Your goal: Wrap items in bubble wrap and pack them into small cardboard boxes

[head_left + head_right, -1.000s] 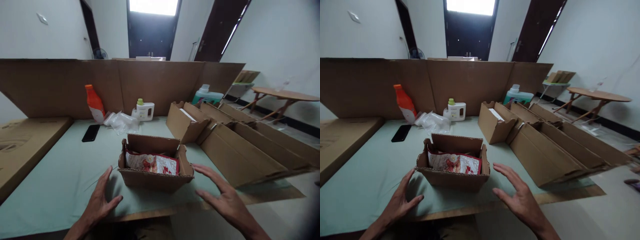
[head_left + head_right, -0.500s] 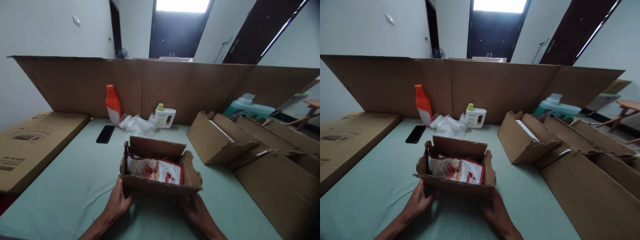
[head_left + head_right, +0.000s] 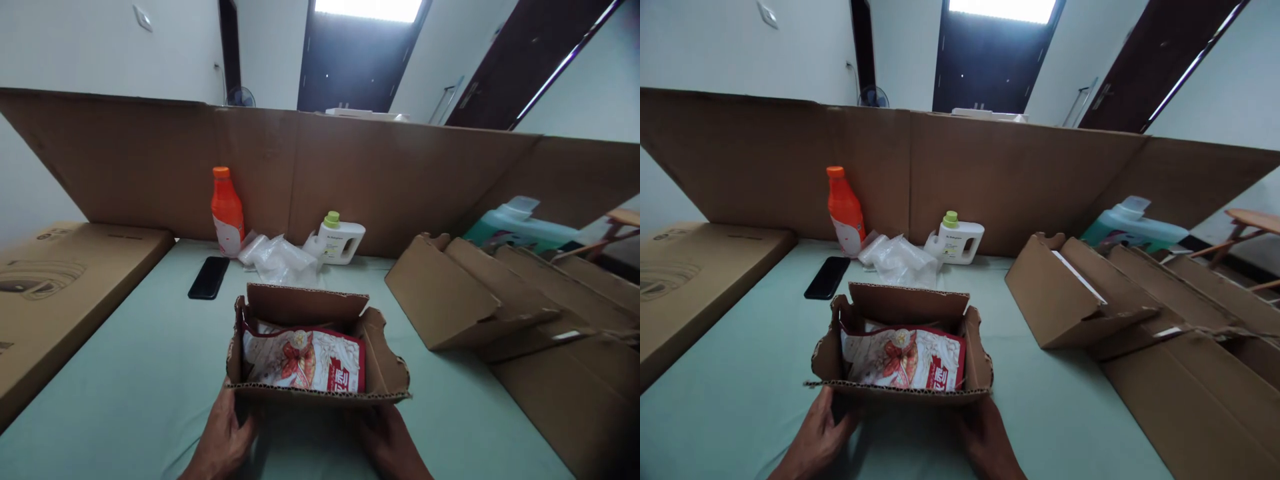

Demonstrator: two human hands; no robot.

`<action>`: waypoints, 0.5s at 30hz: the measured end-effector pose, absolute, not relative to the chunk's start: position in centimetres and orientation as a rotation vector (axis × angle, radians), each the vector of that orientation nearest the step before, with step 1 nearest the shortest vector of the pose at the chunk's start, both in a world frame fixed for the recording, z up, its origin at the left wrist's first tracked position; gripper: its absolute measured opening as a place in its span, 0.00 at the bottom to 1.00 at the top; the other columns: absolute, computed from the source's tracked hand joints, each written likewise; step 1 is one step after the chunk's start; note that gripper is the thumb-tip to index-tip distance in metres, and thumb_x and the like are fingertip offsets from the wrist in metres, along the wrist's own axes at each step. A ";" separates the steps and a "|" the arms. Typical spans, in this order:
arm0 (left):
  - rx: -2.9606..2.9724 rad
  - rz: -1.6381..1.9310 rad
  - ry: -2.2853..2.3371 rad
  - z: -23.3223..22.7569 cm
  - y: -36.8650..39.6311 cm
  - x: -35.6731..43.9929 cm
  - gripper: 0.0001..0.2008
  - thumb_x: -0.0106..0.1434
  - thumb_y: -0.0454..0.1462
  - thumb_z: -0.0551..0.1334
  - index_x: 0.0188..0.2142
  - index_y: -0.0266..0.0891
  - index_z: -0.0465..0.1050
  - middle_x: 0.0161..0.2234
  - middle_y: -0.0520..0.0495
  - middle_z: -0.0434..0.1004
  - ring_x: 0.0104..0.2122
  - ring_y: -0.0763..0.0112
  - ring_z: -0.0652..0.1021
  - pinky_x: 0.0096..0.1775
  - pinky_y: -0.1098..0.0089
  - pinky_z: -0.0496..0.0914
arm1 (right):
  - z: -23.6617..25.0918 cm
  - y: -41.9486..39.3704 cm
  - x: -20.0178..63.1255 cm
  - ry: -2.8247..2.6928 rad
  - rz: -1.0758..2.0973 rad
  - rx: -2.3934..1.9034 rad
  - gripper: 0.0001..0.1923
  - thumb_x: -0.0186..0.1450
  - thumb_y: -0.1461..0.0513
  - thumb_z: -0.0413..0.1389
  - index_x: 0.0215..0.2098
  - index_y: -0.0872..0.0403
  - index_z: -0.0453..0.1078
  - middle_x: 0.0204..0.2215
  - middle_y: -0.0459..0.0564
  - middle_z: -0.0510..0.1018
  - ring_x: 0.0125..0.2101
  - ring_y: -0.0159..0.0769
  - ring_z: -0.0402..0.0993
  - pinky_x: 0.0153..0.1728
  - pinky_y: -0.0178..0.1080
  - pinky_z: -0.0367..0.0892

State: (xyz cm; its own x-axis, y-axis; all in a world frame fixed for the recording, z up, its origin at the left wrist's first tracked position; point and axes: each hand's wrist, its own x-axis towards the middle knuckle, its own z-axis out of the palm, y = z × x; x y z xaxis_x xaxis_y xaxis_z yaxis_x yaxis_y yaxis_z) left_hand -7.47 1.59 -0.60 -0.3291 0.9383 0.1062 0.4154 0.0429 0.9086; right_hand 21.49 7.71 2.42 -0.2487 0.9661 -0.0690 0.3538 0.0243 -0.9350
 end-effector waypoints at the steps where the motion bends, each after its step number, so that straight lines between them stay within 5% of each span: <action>1: 1.365 1.264 1.767 -0.2 2.1 -7.4 0.17 0.58 0.50 0.59 0.40 0.42 0.71 0.40 0.38 0.81 0.42 0.53 0.80 0.46 0.54 0.77 | 2.4 7.8 21.4 -1.660 1.228 -1.369 0.32 0.61 0.52 0.62 0.62 0.52 0.69 0.59 0.61 0.75 0.56 0.55 0.75 0.56 0.53 0.72; 9: 1.393 1.343 1.655 2.1 8.2 -6.8 0.22 0.55 0.44 0.61 0.48 0.37 0.69 0.44 0.37 0.79 0.45 0.55 0.79 0.48 0.57 0.75 | 3.0 13.9 22.6 -1.838 1.133 -1.328 0.24 0.61 0.55 0.57 0.53 0.56 0.76 0.51 0.61 0.81 0.50 0.53 0.79 0.52 0.52 0.74; 15: 1.324 1.330 1.761 -0.7 7.1 -7.3 0.18 0.57 0.43 0.63 0.45 0.38 0.71 0.34 0.45 0.78 0.32 0.63 0.77 0.37 0.65 0.74 | 5.5 23.2 26.7 -2.157 0.792 -1.198 0.17 0.63 0.53 0.56 0.44 0.49 0.81 0.51 0.56 0.81 0.56 0.55 0.74 0.59 0.55 0.67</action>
State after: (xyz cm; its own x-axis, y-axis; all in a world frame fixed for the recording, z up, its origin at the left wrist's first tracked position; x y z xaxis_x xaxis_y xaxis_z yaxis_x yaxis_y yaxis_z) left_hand -7.29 7.09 -0.72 -0.3551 0.9269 0.1217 0.3707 0.0201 0.9286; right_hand 26.67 23.23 5.48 -0.4565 0.8726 0.1739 0.5527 0.4312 -0.7131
